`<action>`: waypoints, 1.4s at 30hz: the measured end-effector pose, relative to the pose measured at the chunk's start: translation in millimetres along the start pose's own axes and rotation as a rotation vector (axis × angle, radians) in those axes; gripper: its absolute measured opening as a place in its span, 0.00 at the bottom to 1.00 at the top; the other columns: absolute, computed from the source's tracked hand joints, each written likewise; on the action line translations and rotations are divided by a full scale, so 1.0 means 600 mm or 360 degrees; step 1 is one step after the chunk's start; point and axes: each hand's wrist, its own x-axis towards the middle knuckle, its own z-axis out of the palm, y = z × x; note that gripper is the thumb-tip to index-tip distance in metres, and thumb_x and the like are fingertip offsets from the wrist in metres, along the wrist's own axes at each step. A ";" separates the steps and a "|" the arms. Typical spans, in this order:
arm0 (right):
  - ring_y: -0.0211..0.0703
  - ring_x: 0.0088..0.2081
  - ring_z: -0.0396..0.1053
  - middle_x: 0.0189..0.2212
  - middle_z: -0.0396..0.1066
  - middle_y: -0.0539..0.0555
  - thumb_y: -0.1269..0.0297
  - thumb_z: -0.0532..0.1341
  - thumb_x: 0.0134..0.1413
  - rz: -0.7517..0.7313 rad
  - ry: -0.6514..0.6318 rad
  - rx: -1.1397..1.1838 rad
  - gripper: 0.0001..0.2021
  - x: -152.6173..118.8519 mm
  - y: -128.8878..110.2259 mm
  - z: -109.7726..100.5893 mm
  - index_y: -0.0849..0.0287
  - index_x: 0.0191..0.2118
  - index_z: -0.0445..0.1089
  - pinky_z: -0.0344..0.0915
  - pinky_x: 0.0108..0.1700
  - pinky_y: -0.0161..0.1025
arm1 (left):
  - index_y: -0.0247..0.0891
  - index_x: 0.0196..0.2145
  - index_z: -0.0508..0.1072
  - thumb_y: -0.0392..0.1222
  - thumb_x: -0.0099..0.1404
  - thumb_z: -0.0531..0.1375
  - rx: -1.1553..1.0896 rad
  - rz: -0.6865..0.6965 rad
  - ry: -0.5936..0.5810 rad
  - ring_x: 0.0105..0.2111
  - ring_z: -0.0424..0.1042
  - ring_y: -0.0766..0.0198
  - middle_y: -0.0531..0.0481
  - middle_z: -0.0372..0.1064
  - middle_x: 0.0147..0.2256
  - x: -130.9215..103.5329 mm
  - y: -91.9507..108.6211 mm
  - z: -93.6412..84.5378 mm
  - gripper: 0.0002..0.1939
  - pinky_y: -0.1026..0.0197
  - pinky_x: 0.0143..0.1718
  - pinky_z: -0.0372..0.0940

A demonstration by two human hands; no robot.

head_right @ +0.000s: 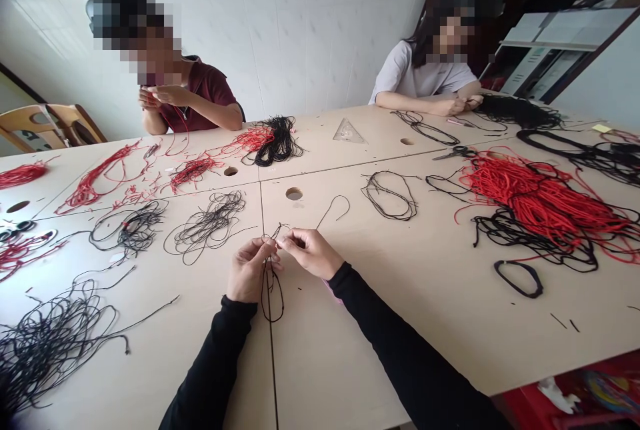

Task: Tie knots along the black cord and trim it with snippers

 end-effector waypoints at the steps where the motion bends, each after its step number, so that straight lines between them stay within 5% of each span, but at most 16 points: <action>1: 0.40 0.30 0.63 0.27 0.66 0.51 0.53 0.56 0.57 0.0012 0.0033 -0.0007 0.15 0.000 0.001 0.000 0.60 0.30 0.67 0.61 0.36 0.39 | 0.33 0.28 0.72 0.47 0.49 0.67 -0.0005 -0.0003 0.0012 0.21 0.66 0.69 0.50 0.68 0.26 0.000 0.000 0.000 0.15 0.62 0.21 0.69; 11: 0.37 0.27 0.60 0.25 0.66 0.49 0.53 0.56 0.57 0.0012 0.0047 -0.0059 0.16 0.000 0.003 0.000 0.61 0.30 0.68 0.59 0.32 0.37 | 0.33 0.28 0.71 0.45 0.48 0.67 -0.0003 -0.0006 0.0052 0.22 0.66 0.69 0.52 0.66 0.26 0.001 0.000 0.000 0.14 0.63 0.21 0.68; 19: 0.42 0.37 0.64 0.36 0.70 0.54 0.60 0.58 0.56 -0.0211 0.0459 -0.0466 0.08 -0.002 0.008 0.005 0.59 0.37 0.68 0.61 0.43 0.41 | 0.32 0.26 0.70 0.43 0.50 0.67 -0.0075 0.0013 0.0144 0.21 0.64 0.70 0.53 0.64 0.25 0.003 0.001 -0.001 0.12 0.64 0.20 0.67; 25: 0.41 0.32 0.62 0.29 0.68 0.51 0.63 0.59 0.55 -0.0263 0.0386 -0.0725 0.05 -0.003 0.005 0.011 0.57 0.35 0.70 0.62 0.38 0.39 | 0.32 0.26 0.70 0.43 0.49 0.67 -0.0087 0.0008 0.0122 0.21 0.65 0.70 0.53 0.64 0.25 0.004 0.000 -0.002 0.12 0.64 0.20 0.67; 36: 0.39 0.32 0.66 0.30 0.71 0.50 0.62 0.57 0.56 -0.0221 0.0445 -0.0580 0.08 -0.002 0.007 0.013 0.57 0.40 0.70 0.62 0.37 0.37 | 0.33 0.28 0.69 0.44 0.49 0.68 -0.0075 0.0005 0.0095 0.20 0.65 0.70 0.54 0.65 0.23 0.003 -0.001 -0.001 0.14 0.63 0.21 0.68; 42: 0.40 0.32 0.67 0.31 0.72 0.52 0.62 0.56 0.57 -0.0217 0.0444 -0.0548 0.07 -0.002 0.006 0.015 0.57 0.35 0.70 0.61 0.37 0.38 | 0.33 0.29 0.70 0.45 0.49 0.68 -0.0050 0.0015 0.0040 0.20 0.66 0.69 0.53 0.66 0.23 0.003 -0.005 -0.002 0.15 0.62 0.21 0.68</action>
